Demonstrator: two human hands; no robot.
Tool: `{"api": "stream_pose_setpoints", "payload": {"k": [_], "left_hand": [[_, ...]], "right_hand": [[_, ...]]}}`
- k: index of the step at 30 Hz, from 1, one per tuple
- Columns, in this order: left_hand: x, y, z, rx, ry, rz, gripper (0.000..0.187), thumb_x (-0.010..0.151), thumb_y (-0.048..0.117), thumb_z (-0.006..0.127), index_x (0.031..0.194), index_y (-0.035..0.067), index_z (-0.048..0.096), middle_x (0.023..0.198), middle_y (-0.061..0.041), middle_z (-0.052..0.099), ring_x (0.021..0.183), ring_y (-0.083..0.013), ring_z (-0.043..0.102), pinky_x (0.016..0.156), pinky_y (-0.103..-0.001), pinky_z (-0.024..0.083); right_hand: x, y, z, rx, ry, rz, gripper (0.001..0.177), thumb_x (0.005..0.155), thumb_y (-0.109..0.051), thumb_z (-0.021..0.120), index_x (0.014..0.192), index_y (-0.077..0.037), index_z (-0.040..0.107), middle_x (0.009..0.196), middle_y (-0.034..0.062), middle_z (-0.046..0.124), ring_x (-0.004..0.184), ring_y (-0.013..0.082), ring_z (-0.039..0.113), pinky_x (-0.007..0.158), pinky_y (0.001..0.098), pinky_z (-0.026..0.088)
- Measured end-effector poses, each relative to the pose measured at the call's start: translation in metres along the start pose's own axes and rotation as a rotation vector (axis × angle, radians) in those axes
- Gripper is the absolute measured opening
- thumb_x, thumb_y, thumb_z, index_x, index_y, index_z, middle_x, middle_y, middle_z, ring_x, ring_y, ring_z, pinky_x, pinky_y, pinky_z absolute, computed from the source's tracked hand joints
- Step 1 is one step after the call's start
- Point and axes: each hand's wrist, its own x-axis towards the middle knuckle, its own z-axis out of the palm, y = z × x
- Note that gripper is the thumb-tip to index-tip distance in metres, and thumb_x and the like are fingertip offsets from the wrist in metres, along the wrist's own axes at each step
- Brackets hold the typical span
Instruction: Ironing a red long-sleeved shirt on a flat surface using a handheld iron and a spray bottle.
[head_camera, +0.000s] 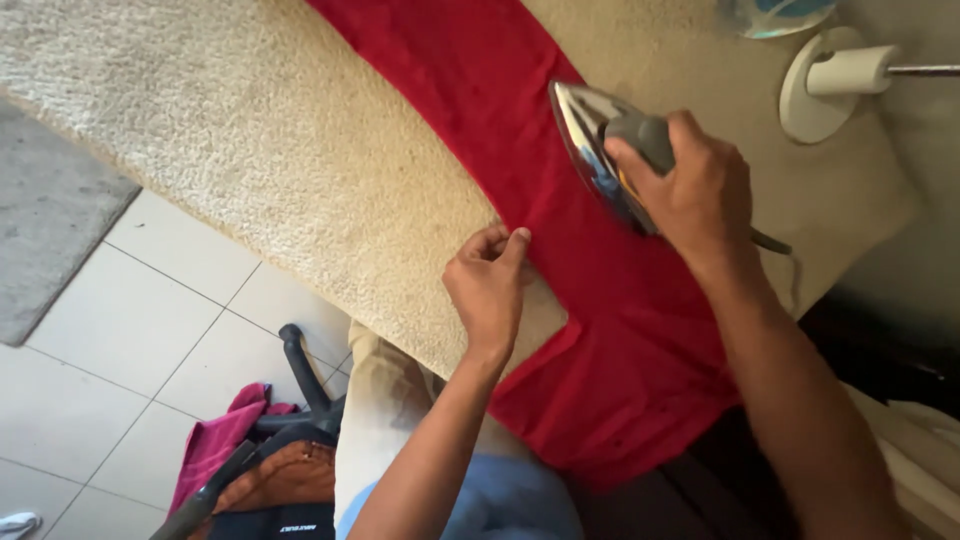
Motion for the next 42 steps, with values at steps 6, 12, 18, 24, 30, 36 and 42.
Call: {"api": "stream_pose_setpoints", "payload": {"k": [6, 12, 18, 24, 30, 36, 42], "left_hand": [[0.004, 0.005, 0.0, -0.098, -0.031, -0.125, 0.022, 0.088, 0.014, 0.077, 0.097, -0.006, 0.076, 0.074, -0.005, 0.073, 0.057, -0.0084, 0.063, 0.048, -0.024, 0.052], [0.014, 0.008, -0.003, -0.131, -0.028, -0.098, 0.021, 0.089, 0.014, 0.077, 0.096, -0.006, 0.076, 0.073, -0.006, 0.072, 0.056, -0.0086, 0.063, 0.048, -0.025, 0.052], [0.03, 0.031, -0.009, -0.079, -0.033, -0.061, 0.019, 0.09, 0.014, 0.074, 0.095, -0.005, 0.077, 0.073, -0.006, 0.074, 0.058, -0.0084, 0.067, 0.049, -0.025, 0.056], [0.042, 0.028, -0.007, -0.016, -0.026, -0.015, 0.019, 0.09, 0.014, 0.076, 0.093, -0.005, 0.076, 0.072, -0.006, 0.074, 0.057, -0.0096, 0.068, 0.051, -0.024, 0.055], [0.048, 0.035, -0.011, 0.018, 0.004, 0.033, 0.017, 0.088, 0.013, 0.075, 0.091, -0.004, 0.075, 0.071, -0.005, 0.074, 0.056, -0.009, 0.067, 0.051, -0.024, 0.055], [0.051, 0.042, -0.013, 0.07, -0.011, 0.018, 0.017, 0.086, 0.013, 0.074, 0.087, -0.004, 0.075, 0.07, -0.006, 0.074, 0.055, -0.0087, 0.067, 0.047, -0.025, 0.055], [0.055, 0.045, -0.015, 0.127, -0.012, 0.042, 0.017, 0.086, 0.015, 0.074, 0.085, -0.003, 0.075, 0.069, -0.006, 0.074, 0.055, -0.009, 0.069, 0.049, -0.025, 0.057]], "right_hand": [[-0.052, 0.026, -0.008, -0.036, -0.073, -0.021, 0.049, 0.093, -0.041, 0.087, 0.086, -0.002, 0.059, 0.076, 0.0222, 0.065, 0.069, 0.0416, 0.066, 0.059, 0.0465, 0.051], [-0.077, 0.061, -0.006, -0.068, -0.158, -0.148, 0.048, 0.087, -0.041, 0.09, 0.081, -0.005, 0.06, 0.074, 0.0152, 0.067, 0.063, 0.0307, 0.066, 0.056, 0.0406, 0.053], [-0.089, 0.046, -0.028, -0.029, -0.196, -0.404, 0.038, 0.078, -0.036, 0.089, 0.082, -0.007, 0.065, 0.076, 0.0105, 0.07, 0.063, 0.0254, 0.068, 0.059, 0.0382, 0.054], [-0.096, 0.044, -0.021, -0.111, -0.256, -0.447, 0.04, 0.076, -0.041, 0.09, 0.078, -0.007, 0.071, 0.067, 0.0073, 0.068, 0.057, 0.0227, 0.066, 0.054, 0.0386, 0.054], [-0.099, 0.058, -0.023, -0.061, -0.287, -0.547, 0.042, 0.079, -0.042, 0.088, 0.074, -0.006, 0.066, 0.067, 0.0074, 0.065, 0.06, 0.0242, 0.068, 0.055, 0.0389, 0.054], [-0.092, 0.034, -0.024, -0.042, -0.245, -0.539, 0.04, 0.079, -0.04, 0.085, 0.073, -0.007, 0.063, 0.067, 0.0086, 0.065, 0.058, 0.0245, 0.066, 0.053, 0.0389, 0.053], [-0.091, 0.027, -0.025, -0.027, -0.239, -0.538, 0.042, 0.077, -0.038, 0.087, 0.067, -0.008, 0.06, 0.063, 0.0079, 0.063, 0.057, 0.026, 0.066, 0.054, 0.0394, 0.054]]}}
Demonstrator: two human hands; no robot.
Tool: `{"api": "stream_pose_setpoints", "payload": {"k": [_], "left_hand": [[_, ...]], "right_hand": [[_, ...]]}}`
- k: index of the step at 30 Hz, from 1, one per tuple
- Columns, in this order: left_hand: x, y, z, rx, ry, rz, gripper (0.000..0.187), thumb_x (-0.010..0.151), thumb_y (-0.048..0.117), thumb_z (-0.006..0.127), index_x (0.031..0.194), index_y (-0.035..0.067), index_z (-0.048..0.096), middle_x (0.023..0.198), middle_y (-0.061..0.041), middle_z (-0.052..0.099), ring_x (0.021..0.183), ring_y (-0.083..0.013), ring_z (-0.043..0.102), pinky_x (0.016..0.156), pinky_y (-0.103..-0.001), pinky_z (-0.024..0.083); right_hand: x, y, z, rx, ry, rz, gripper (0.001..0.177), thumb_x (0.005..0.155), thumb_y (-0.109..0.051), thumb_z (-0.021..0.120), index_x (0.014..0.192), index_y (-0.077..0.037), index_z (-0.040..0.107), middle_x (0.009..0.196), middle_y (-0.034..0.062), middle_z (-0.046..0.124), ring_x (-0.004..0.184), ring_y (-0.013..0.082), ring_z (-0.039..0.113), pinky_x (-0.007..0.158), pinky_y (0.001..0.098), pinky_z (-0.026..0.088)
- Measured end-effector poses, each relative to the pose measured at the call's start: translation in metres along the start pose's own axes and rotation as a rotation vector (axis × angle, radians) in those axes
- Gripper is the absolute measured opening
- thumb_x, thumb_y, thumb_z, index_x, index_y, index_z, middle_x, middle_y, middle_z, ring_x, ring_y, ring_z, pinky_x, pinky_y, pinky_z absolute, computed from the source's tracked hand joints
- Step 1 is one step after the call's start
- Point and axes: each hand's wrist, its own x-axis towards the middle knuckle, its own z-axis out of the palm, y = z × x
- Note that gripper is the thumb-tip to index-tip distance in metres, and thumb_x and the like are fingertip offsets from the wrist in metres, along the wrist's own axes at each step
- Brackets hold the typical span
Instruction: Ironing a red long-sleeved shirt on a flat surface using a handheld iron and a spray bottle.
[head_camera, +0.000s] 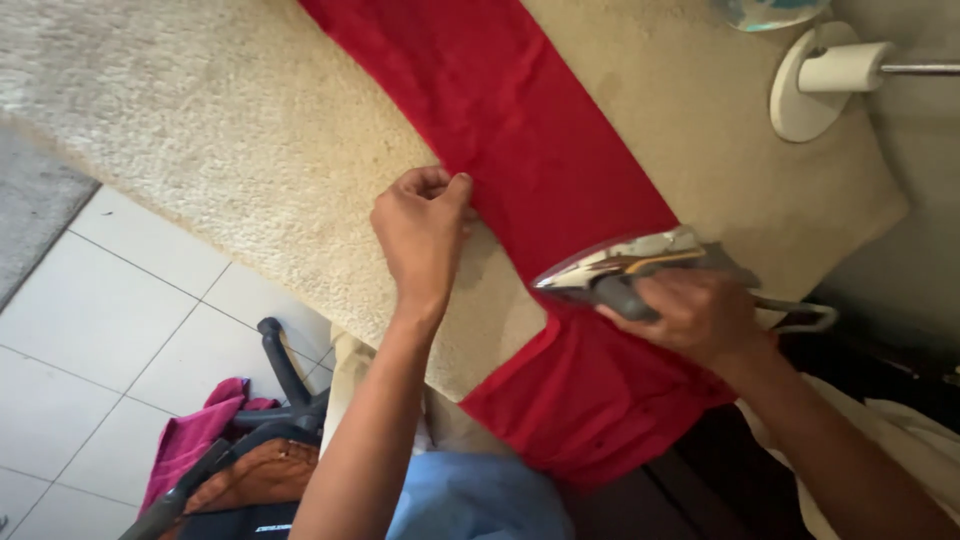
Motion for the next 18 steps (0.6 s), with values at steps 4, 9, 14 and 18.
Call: {"api": "stream_pose_setpoints", "payload": {"k": [4, 9, 14, 18], "left_hand": [[0.006, 0.009, -0.004, 0.025, -0.018, 0.002, 0.018, 0.086, 0.015, 0.073, 0.083, -0.004, 0.075, 0.067, -0.006, 0.073, 0.052, -0.0102, 0.068, 0.047, -0.026, 0.055], [0.018, 0.019, -0.007, -0.007, -0.031, 0.029, 0.02, 0.086, 0.015, 0.073, 0.08, -0.004, 0.074, 0.064, -0.006, 0.072, 0.05, -0.0104, 0.067, 0.045, -0.026, 0.054], [0.043, 0.031, -0.02, -0.052, -0.006, 0.116, 0.017, 0.084, 0.011, 0.074, 0.077, -0.005, 0.074, 0.062, -0.007, 0.072, 0.05, -0.0107, 0.069, 0.044, -0.026, 0.056], [0.071, 0.046, -0.037, -0.089, 0.007, 0.161, 0.017, 0.084, 0.009, 0.074, 0.073, -0.004, 0.073, 0.06, -0.007, 0.071, 0.048, -0.0111, 0.069, 0.042, -0.025, 0.056]], "right_hand": [[-0.004, 0.001, 0.004, 0.008, 0.045, 0.029, 0.038, 0.079, -0.037, 0.086, 0.076, -0.006, 0.065, 0.069, 0.0085, 0.065, 0.061, 0.0251, 0.067, 0.058, 0.0385, 0.054], [0.014, -0.016, 0.011, -0.032, -0.011, 0.031, 0.041, 0.079, -0.039, 0.088, 0.071, -0.006, 0.065, 0.062, 0.0075, 0.064, 0.056, 0.0244, 0.067, 0.054, 0.0389, 0.053], [0.005, -0.01, 0.006, -0.038, 0.027, 0.087, 0.04, 0.077, -0.039, 0.089, 0.077, -0.006, 0.067, 0.067, 0.0097, 0.067, 0.059, 0.0256, 0.067, 0.056, 0.0393, 0.054], [0.006, -0.017, 0.007, -0.024, 0.048, 0.177, 0.04, 0.075, -0.039, 0.09, 0.078, -0.007, 0.067, 0.069, 0.0105, 0.068, 0.06, 0.0272, 0.067, 0.057, 0.0406, 0.054]]}}
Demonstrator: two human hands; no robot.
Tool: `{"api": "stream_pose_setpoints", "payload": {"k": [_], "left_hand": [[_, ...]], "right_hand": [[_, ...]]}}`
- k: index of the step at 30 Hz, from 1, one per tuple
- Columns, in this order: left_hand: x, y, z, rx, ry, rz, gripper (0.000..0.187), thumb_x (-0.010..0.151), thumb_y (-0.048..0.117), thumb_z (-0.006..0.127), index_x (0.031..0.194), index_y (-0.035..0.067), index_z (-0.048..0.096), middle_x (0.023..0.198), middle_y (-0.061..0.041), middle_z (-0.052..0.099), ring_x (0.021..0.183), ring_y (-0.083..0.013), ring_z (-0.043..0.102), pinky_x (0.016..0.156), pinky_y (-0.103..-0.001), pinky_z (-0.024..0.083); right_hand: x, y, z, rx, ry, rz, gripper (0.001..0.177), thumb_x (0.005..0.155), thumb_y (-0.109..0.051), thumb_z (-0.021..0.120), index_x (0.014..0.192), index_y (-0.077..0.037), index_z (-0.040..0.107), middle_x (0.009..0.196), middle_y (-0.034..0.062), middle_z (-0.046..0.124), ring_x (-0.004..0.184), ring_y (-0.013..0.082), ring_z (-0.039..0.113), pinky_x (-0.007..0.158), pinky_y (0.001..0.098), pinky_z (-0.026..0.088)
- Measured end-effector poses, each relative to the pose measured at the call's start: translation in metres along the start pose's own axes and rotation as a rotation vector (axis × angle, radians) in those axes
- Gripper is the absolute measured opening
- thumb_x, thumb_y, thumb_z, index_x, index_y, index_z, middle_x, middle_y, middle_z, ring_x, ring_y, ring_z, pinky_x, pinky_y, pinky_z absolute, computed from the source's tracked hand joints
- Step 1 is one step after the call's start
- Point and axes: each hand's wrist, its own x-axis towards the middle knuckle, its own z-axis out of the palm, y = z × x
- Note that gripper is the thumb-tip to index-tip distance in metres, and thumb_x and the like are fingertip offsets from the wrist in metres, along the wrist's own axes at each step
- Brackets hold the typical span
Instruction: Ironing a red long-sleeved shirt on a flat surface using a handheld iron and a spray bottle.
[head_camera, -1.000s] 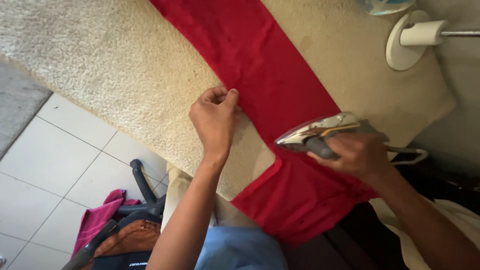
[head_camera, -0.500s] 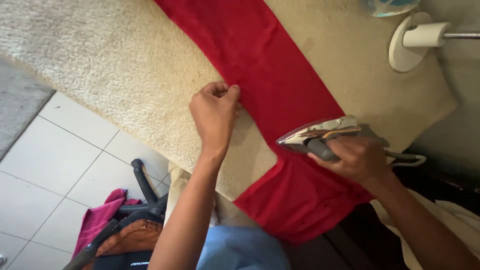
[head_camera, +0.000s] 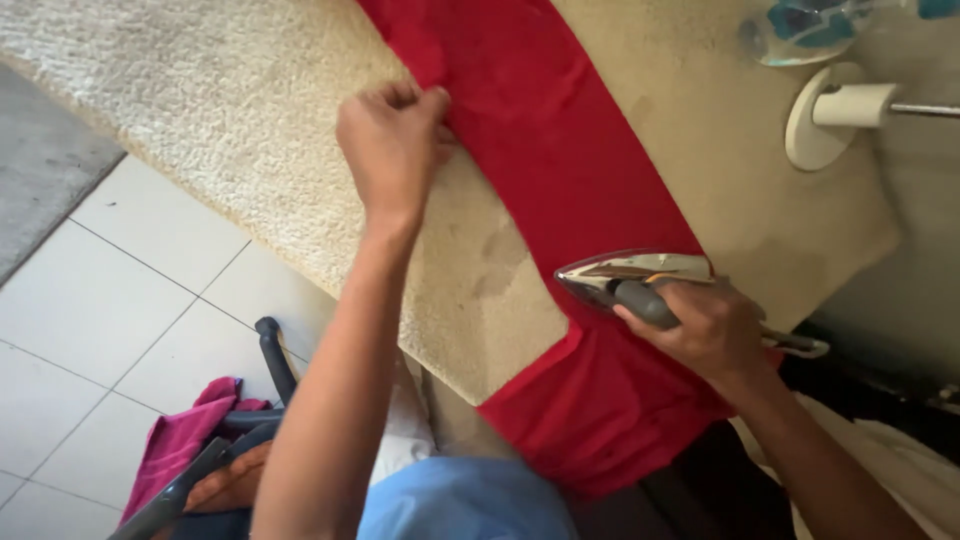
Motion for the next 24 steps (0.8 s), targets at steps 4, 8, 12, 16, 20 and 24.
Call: {"api": "stream_pose_setpoints", "payload": {"k": [4, 8, 12, 16, 20, 24], "left_hand": [[0.026, 0.006, -0.01, -0.022, 0.004, 0.083, 0.018, 0.083, 0.005, 0.072, 0.066, -0.002, 0.07, 0.057, -0.007, 0.07, 0.047, -0.0116, 0.071, 0.041, -0.025, 0.057], [0.047, 0.006, -0.012, -0.075, 0.007, 0.159, 0.02, 0.082, 0.002, 0.07, 0.063, -0.001, 0.065, 0.057, -0.007, 0.069, 0.048, -0.0131, 0.073, 0.041, -0.026, 0.06], [0.06, 0.013, -0.014, -0.133, 0.034, 0.206, 0.023, 0.085, 0.005, 0.071, 0.065, -0.001, 0.062, 0.059, -0.007, 0.069, 0.048, -0.0131, 0.072, 0.043, -0.027, 0.061], [0.075, 0.015, -0.018, -0.182, 0.076, 0.227, 0.018, 0.086, 0.008, 0.072, 0.073, 0.0, 0.063, 0.062, -0.005, 0.07, 0.051, -0.0129, 0.071, 0.045, -0.028, 0.063], [0.092, 0.014, -0.021, -0.276, 0.062, 0.236, 0.017, 0.088, 0.01, 0.071, 0.076, 0.001, 0.063, 0.063, -0.003, 0.069, 0.053, -0.0133, 0.071, 0.048, -0.03, 0.066], [0.108, 0.008, -0.023, -0.214, 0.091, 0.333, 0.017, 0.086, 0.009, 0.073, 0.078, 0.0, 0.062, 0.065, -0.002, 0.068, 0.056, -0.0122, 0.068, 0.052, -0.03, 0.062]], "right_hand": [[0.012, -0.015, 0.003, -0.034, 0.01, 0.065, 0.043, 0.075, -0.041, 0.091, 0.077, -0.006, 0.066, 0.069, 0.0124, 0.068, 0.06, 0.0304, 0.067, 0.056, 0.0424, 0.054], [0.021, -0.023, 0.008, -0.05, 0.022, 0.092, 0.042, 0.077, -0.041, 0.09, 0.08, -0.006, 0.067, 0.072, 0.0129, 0.07, 0.062, 0.0312, 0.069, 0.056, 0.0414, 0.055], [0.033, -0.03, 0.008, -0.051, 0.023, 0.102, 0.043, 0.079, -0.041, 0.091, 0.077, -0.006, 0.065, 0.072, 0.0129, 0.07, 0.064, 0.0312, 0.07, 0.057, 0.0409, 0.056], [0.05, -0.042, 0.005, -0.016, 0.063, 0.088, 0.039, 0.083, -0.038, 0.088, 0.086, -0.005, 0.068, 0.077, 0.0131, 0.072, 0.067, 0.0295, 0.071, 0.059, 0.0386, 0.056], [0.063, -0.05, 0.007, -0.018, 0.079, 0.135, 0.039, 0.083, -0.038, 0.089, 0.084, -0.004, 0.069, 0.075, 0.0134, 0.072, 0.064, 0.0295, 0.071, 0.057, 0.0387, 0.056], [0.078, -0.059, 0.007, -0.01, 0.106, 0.155, 0.039, 0.085, -0.038, 0.088, 0.083, -0.005, 0.067, 0.078, 0.0133, 0.072, 0.067, 0.0304, 0.071, 0.058, 0.0389, 0.056]]}}
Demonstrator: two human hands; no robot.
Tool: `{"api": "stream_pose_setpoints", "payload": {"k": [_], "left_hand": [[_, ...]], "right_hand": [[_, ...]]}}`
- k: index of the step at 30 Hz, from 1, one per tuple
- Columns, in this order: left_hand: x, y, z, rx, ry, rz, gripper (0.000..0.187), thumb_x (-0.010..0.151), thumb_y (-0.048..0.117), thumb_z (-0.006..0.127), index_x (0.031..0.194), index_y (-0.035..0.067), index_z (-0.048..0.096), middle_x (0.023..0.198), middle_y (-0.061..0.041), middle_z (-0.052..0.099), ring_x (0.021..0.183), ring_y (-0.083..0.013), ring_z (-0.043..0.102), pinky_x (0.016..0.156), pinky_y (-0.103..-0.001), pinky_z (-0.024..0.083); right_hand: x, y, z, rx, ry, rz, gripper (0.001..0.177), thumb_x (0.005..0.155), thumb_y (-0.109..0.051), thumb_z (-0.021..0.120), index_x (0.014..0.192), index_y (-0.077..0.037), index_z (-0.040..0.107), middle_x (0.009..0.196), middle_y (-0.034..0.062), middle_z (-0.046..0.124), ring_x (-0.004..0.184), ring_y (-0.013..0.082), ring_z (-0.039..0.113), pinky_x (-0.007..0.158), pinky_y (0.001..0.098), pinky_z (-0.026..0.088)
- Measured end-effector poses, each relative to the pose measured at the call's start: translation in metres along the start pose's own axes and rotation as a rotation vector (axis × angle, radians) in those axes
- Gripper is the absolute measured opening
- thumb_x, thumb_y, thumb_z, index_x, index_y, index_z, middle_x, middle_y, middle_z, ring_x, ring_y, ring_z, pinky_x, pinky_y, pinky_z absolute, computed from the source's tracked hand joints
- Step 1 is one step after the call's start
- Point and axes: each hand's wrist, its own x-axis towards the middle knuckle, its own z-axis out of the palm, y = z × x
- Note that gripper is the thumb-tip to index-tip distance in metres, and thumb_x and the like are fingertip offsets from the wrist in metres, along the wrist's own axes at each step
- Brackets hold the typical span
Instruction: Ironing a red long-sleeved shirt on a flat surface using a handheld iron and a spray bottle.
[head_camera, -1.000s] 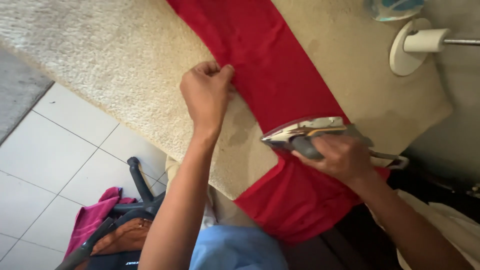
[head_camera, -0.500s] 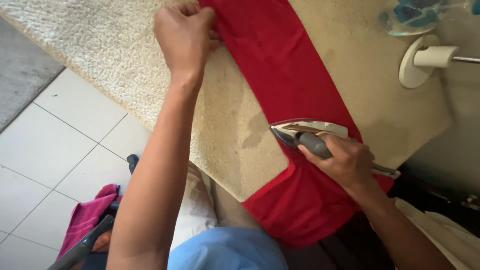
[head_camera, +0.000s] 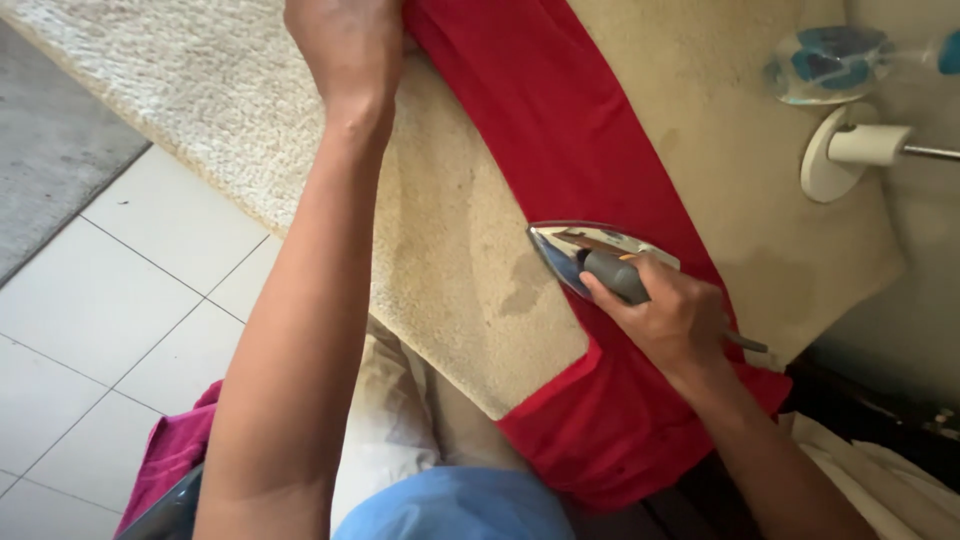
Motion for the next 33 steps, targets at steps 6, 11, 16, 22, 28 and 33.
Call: {"api": "stream_pose_setpoints", "payload": {"k": [6, 11, 16, 22, 28, 33], "left_hand": [[0.016, -0.009, -0.006, 0.12, 0.021, 0.185, 0.021, 0.082, 0.007, 0.078, 0.08, -0.003, 0.06, 0.068, 0.0, 0.066, 0.062, -0.0099, 0.062, 0.06, -0.029, 0.055], [0.022, -0.008, -0.01, 0.177, -0.016, 0.105, 0.024, 0.078, 0.007, 0.079, 0.078, -0.004, 0.058, 0.066, -0.003, 0.064, 0.061, -0.0104, 0.058, 0.057, -0.03, 0.052], [0.032, 0.001, -0.014, 0.25, -0.056, 0.16, 0.022, 0.077, 0.008, 0.081, 0.078, -0.003, 0.062, 0.066, -0.002, 0.068, 0.059, -0.0106, 0.066, 0.055, -0.03, 0.056], [0.048, 0.014, -0.02, 0.101, -0.126, 0.003, 0.019, 0.083, 0.007, 0.077, 0.077, -0.002, 0.061, 0.065, -0.001, 0.067, 0.056, -0.012, 0.07, 0.049, -0.029, 0.062], [0.073, -0.003, -0.032, 0.191, -0.139, 0.199, 0.017, 0.083, 0.005, 0.08, 0.081, -0.003, 0.065, 0.07, -0.006, 0.068, 0.06, -0.0148, 0.07, 0.054, -0.031, 0.06], [0.075, 0.019, -0.033, 0.333, -0.123, 0.302, 0.014, 0.079, 0.009, 0.084, 0.084, -0.002, 0.077, 0.072, -0.01, 0.078, 0.06, -0.0141, 0.077, 0.055, -0.029, 0.059]], "right_hand": [[0.017, -0.01, 0.004, -0.003, 0.005, 0.098, 0.044, 0.086, -0.04, 0.088, 0.081, -0.004, 0.064, 0.077, 0.0153, 0.071, 0.064, 0.0325, 0.07, 0.056, 0.0398, 0.055], [0.031, -0.019, 0.006, 0.001, 0.005, 0.156, 0.044, 0.086, -0.04, 0.089, 0.081, -0.004, 0.064, 0.072, 0.017, 0.068, 0.063, 0.0345, 0.069, 0.055, 0.0416, 0.054], [0.049, -0.027, 0.008, -0.019, 0.015, 0.155, 0.046, 0.088, -0.04, 0.089, 0.078, -0.005, 0.061, 0.071, 0.0168, 0.067, 0.062, 0.034, 0.068, 0.055, 0.0414, 0.053], [0.076, -0.039, 0.01, -0.016, -0.003, 0.194, 0.048, 0.089, -0.04, 0.089, 0.076, -0.005, 0.06, 0.069, 0.0161, 0.067, 0.06, 0.0322, 0.068, 0.054, 0.0406, 0.052], [0.106, -0.055, 0.009, -0.008, -0.002, 0.219, 0.048, 0.089, -0.04, 0.089, 0.077, -0.004, 0.06, 0.071, 0.0165, 0.068, 0.062, 0.0334, 0.068, 0.055, 0.0424, 0.052], [0.133, -0.066, 0.011, 0.002, 0.002, 0.227, 0.047, 0.088, -0.039, 0.089, 0.077, -0.003, 0.061, 0.072, 0.017, 0.068, 0.063, 0.034, 0.069, 0.056, 0.0431, 0.052]]}}
